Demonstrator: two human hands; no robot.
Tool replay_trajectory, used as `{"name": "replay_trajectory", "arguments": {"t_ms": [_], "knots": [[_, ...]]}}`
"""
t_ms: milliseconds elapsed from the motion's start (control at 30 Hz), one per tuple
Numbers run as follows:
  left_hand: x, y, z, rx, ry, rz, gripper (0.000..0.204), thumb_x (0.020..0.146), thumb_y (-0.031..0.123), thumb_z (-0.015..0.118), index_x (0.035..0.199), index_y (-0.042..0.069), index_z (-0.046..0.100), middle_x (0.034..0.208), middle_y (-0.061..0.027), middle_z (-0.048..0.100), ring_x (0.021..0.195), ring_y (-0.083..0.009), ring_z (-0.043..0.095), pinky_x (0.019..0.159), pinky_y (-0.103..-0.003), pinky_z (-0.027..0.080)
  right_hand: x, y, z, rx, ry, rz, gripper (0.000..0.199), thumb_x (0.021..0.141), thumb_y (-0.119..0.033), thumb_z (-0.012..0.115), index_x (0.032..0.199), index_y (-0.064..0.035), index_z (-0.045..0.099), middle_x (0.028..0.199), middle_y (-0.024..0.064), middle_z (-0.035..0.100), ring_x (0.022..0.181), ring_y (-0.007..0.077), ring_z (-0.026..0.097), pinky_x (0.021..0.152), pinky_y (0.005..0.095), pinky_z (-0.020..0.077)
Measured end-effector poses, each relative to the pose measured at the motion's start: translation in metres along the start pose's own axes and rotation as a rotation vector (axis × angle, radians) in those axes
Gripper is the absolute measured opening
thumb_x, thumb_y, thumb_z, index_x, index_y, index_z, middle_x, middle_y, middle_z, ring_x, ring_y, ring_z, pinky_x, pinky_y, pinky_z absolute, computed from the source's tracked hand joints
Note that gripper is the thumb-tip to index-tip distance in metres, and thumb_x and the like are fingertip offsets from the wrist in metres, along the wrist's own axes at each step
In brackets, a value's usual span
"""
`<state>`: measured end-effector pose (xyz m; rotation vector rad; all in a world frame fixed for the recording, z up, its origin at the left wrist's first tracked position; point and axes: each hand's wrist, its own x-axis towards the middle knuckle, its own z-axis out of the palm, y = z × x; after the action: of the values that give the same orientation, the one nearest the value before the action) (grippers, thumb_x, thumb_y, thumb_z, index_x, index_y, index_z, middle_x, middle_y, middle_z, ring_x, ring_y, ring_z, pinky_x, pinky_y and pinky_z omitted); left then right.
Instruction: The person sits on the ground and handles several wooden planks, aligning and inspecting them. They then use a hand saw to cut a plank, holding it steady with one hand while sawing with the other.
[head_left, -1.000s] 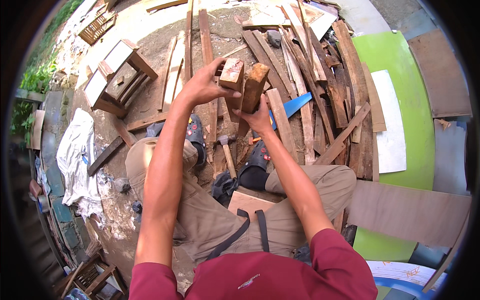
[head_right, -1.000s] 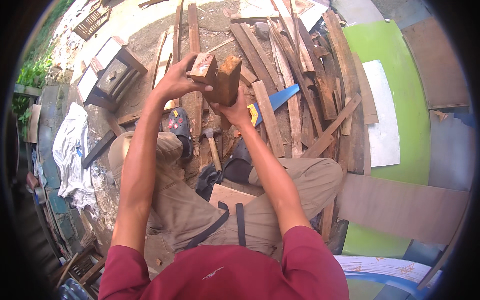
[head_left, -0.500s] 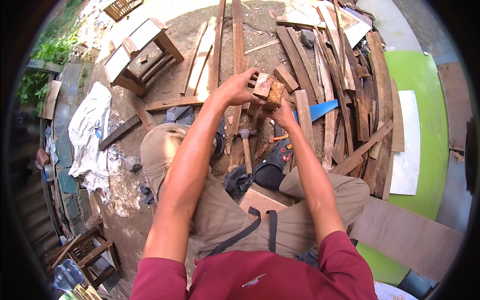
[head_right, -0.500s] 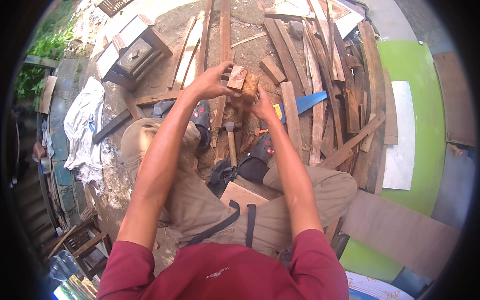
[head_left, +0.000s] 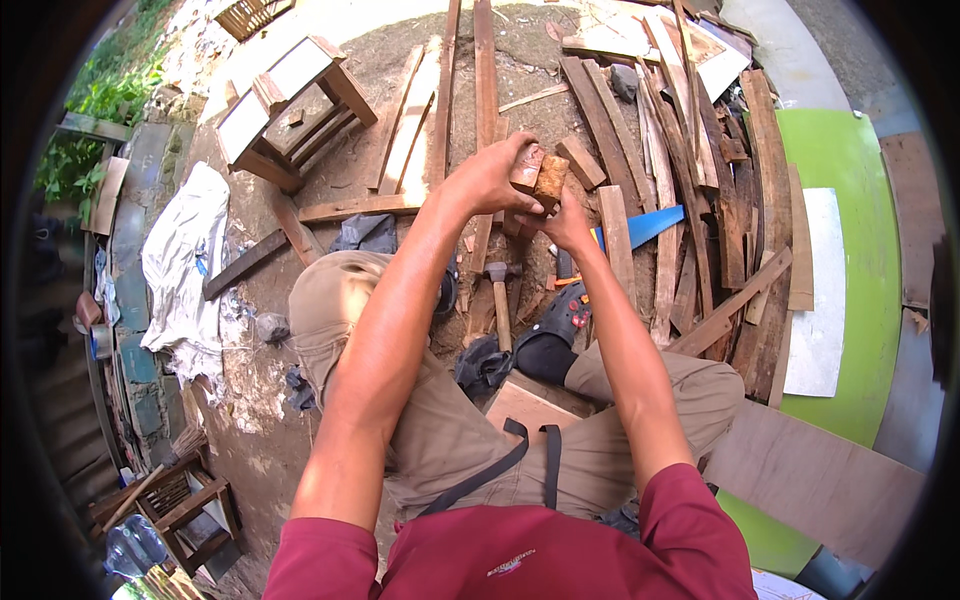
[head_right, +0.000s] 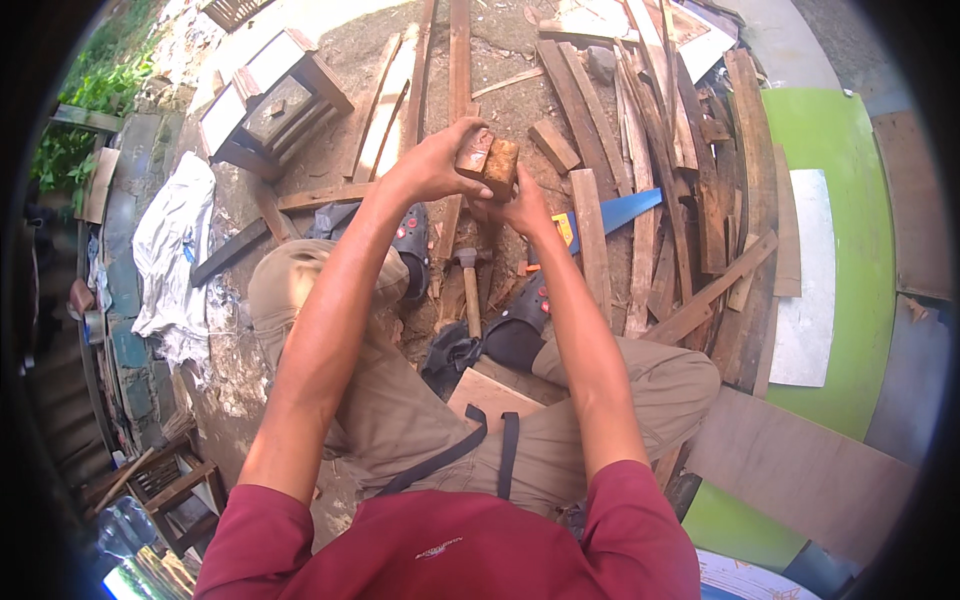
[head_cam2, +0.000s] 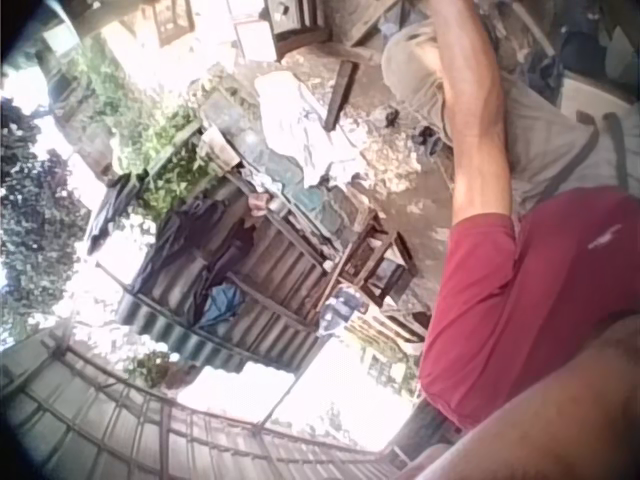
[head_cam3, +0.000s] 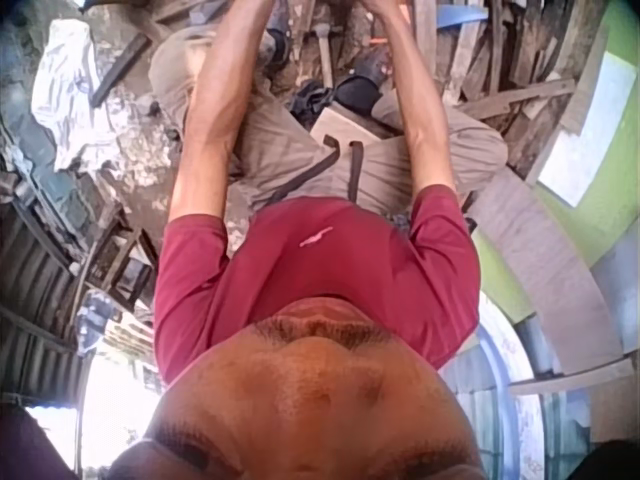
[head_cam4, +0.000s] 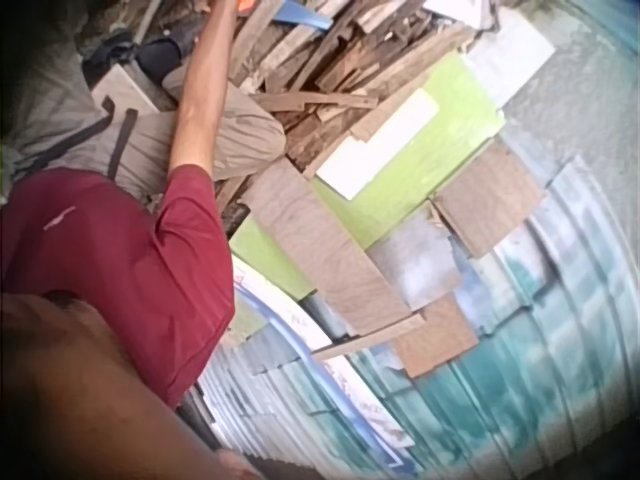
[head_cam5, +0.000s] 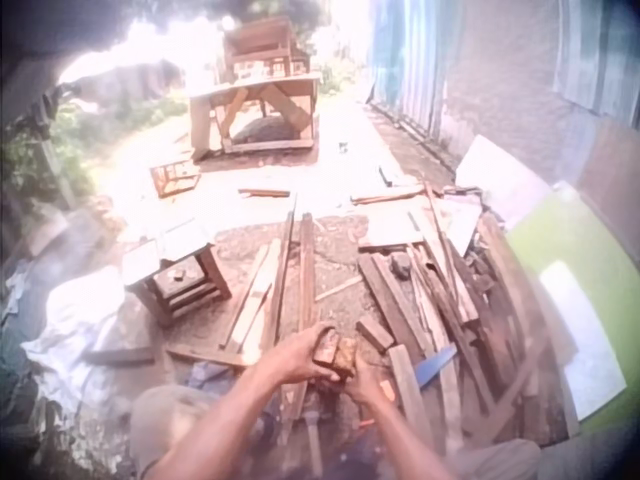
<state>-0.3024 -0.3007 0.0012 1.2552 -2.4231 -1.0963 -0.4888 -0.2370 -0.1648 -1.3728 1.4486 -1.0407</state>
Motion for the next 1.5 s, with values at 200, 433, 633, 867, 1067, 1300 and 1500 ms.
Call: {"name": "replay_trajectory", "arguments": {"t_ms": [200,433,633,867,1067,1300,1500], "knots": [[0.001,-0.006,0.005,0.024,0.109,0.001,0.108,0.062,0.035,0.096,0.146,-0.005,0.041,0.140,-0.0309,0.054,0.133,-0.0389,0.054,0.112,-0.042,0.044,-0.006,-0.034,0.006,0.017,0.006,-0.001,0.083,0.070,-0.019,0.095,0.138,-0.0035,0.051,0.127,0.0106,0.067,0.116,0.0232,0.064,0.101,0.0393,0.0505],[0.006,-0.014,0.030,0.095,0.116,0.009,0.121,0.064,0.039,0.096,0.152,-0.007,0.027,0.146,-0.0342,0.046,0.138,-0.0426,0.048,0.117,-0.043,0.040,-0.005,-0.019,0.003,0.034,0.036,-0.003,0.077,0.070,-0.022,0.094,0.133,-0.0046,0.054,0.121,0.0131,0.070,0.111,0.0237,0.068,0.096,0.0400,0.0539],[0.005,-0.015,0.034,0.077,0.144,-0.048,0.121,0.063,0.042,0.096,0.152,-0.005,0.027,0.146,-0.0343,0.046,0.137,-0.0439,0.048,0.115,-0.045,0.042,-0.001,-0.015,0.001,-0.073,0.022,-0.062,0.077,0.069,-0.028,0.094,0.132,-0.0036,0.056,0.119,0.0164,0.071,0.111,0.0268,0.069,0.095,0.0403,0.0541],[0.001,-0.006,0.044,0.069,0.237,-0.073,0.115,0.062,0.044,0.096,0.146,-0.004,0.035,0.133,-0.0332,0.058,0.126,-0.0442,0.058,0.106,-0.046,0.049,0.005,0.004,0.000,-0.046,0.030,-0.091,0.077,0.069,-0.023,0.093,0.133,-0.0021,0.056,0.122,0.0174,0.070,0.113,0.0273,0.068,0.097,0.0403,0.0530],[0.006,0.003,0.042,0.068,0.184,-0.072,0.101,0.061,0.036,0.097,0.137,-0.002,0.042,0.117,-0.0286,0.068,0.110,-0.0454,0.067,0.095,-0.046,0.055,0.000,0.006,-0.010,0.093,-0.002,-0.102,0.081,0.068,-0.026,0.095,0.135,-0.0031,0.055,0.123,0.0170,0.070,0.114,0.0255,0.068,0.097,0.0400,0.0531],[0.006,0.024,0.028,0.028,0.251,-0.031,0.101,0.059,0.037,0.098,0.135,0.000,0.044,0.118,-0.0291,0.068,0.111,-0.0437,0.068,0.094,-0.047,0.055,-0.003,-0.033,-0.038,-0.097,0.001,-0.042,0.068,0.074,-0.010,0.090,0.134,-0.0051,0.057,0.123,0.0086,0.070,0.113,0.0189,0.066,0.099,0.0383,0.0525],[0.030,0.012,0.044,0.101,0.143,-0.132,0.102,0.058,0.036,0.098,0.136,-0.001,0.044,0.126,-0.0286,0.064,0.120,-0.0419,0.064,0.101,-0.046,0.052,0.009,-0.008,-0.038,-0.025,0.014,-0.149,0.076,0.068,-0.027,0.095,0.130,-0.0037,0.057,0.121,0.0175,0.070,0.114,0.0288,0.068,0.096,0.0414,0.0527]]}}
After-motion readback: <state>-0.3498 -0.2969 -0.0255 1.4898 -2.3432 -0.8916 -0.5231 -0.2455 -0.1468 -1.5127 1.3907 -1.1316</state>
